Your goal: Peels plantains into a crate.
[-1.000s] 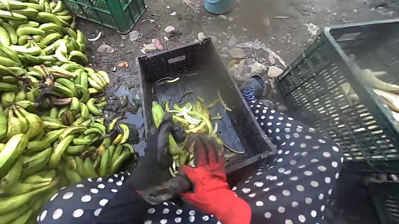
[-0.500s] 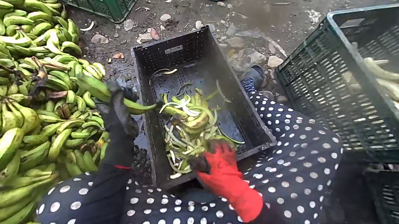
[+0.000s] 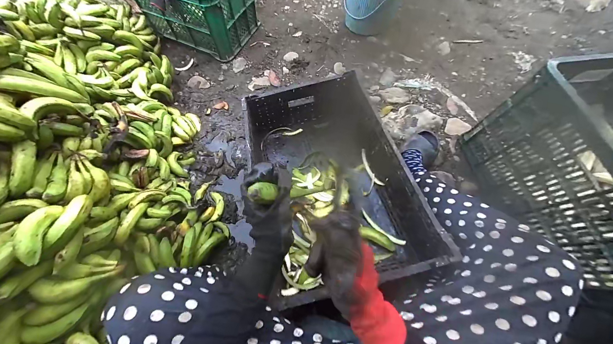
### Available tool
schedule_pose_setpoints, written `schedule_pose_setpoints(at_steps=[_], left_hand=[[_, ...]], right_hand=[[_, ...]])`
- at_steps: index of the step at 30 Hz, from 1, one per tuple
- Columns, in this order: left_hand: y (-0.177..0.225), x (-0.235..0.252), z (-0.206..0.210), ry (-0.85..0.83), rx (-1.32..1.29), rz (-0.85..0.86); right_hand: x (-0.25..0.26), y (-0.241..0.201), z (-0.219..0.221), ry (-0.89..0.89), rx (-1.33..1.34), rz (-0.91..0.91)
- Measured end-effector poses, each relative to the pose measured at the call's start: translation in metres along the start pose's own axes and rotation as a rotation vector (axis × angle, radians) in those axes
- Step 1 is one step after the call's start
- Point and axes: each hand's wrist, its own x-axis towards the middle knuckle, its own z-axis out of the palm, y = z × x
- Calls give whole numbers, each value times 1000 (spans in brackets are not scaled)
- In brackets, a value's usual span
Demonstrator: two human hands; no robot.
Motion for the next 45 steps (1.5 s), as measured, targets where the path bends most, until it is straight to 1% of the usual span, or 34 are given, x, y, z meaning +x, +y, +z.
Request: schedule_pose_setpoints(at_steps=[1, 2, 3, 4, 5, 6, 7, 8, 10, 12, 14, 16, 17, 19, 20, 22, 24, 25, 27, 29, 30, 31, 32, 33, 35, 37, 39, 41, 42, 44, 45], left_hand=[[0, -2, 0, -5, -14, 17], [-2, -3, -1, -17, -14, 33], [-2, -5, -4, -35, -9, 45], [-2, -7, -5, -49, -17, 51], [1, -10, -4, -53, -30, 54], [5, -8, -2, -54, -54, 61], [11, -1, 0, -67, -77, 65], [15, 9, 3, -87, -106, 56], [14, 16, -5, -142, -62, -5], [12, 17, -17, -166, 57, -70], [15, 23, -23, -224, 79, -113], [19, 26, -26, -234, 59, -176], [20, 28, -27, -229, 46, -198], [19, 31, -31, -286, 7, -168], [19, 32, -33, -311, 4, -152], [17, 32, -36, -328, -21, -168], [18, 28, -40, -329, -2, -229], [17, 27, -42, -340, 3, -241], [13, 26, -44, -381, 64, -202], [9, 23, -40, -431, 92, -178], [9, 21, -35, -461, 58, -268], [9, 19, -28, -481, 12, -399], [9, 16, -23, -523, 5, -499], [8, 13, -22, -554, 13, -527], [9, 10, -28, -592, 2, -459], [11, 18, -28, -508, -71, -422], [10, 29, -37, -422, -117, -358], [13, 35, -38, -299, -5, -286], [16, 38, -36, -234, 111, -258], [17, 44, -34, -161, 356, -220], [15, 44, -35, -143, 372, -221]], right_hand=[[4, -9, 4, 22, 64, -80], [7, -10, 6, 46, 37, -61], [8, -3, 7, 41, -106, 75], [5, 11, 2, -54, -294, 323], [1, 31, -5, -198, -428, 566], [-8, 53, -7, -270, -462, 721], [-13, 69, -6, -291, -437, 784], [-13, 76, -6, -289, -380, 789], [-9, 66, -11, -263, -258, 728], [10, 49, -13, -159, -228, 592], [36, 35, -25, -179, -338, 383], [50, 33, -37, -277, -508, 206], [55, 30, -41, -345, -648, 198], [58, 17, -43, -462, -938, 223], [56, 9, -42, -485, -1030, 218], [50, 0, -41, -442, -1124, 155], [44, -7, -38, -400, -1146, 112], [45, -9, -35, -387, -1145, 120], [49, -9, -27, -363, -1137, 192], [61, -6, -17, -273, -1095, 278], [71, -4, -14, -209, -1076, 320], [83, -1, -12, -159, -1064, 366], [97, 2, -14, -132, -1059, 403], [109, 4, -18, -113, -1048, 419], [125, 7, -28, -77, -1005, 414], [126, -4, -33, -72, -1013, 417], [119, -13, -31, -89, -1057, 416], [109, -14, -27, -121, -1063, 381], [104, -14, -24, -145, -1053, 357], [89, -11, -17, -224, -1058, 355], [81, -7, -14, -262, -1068, 357]])
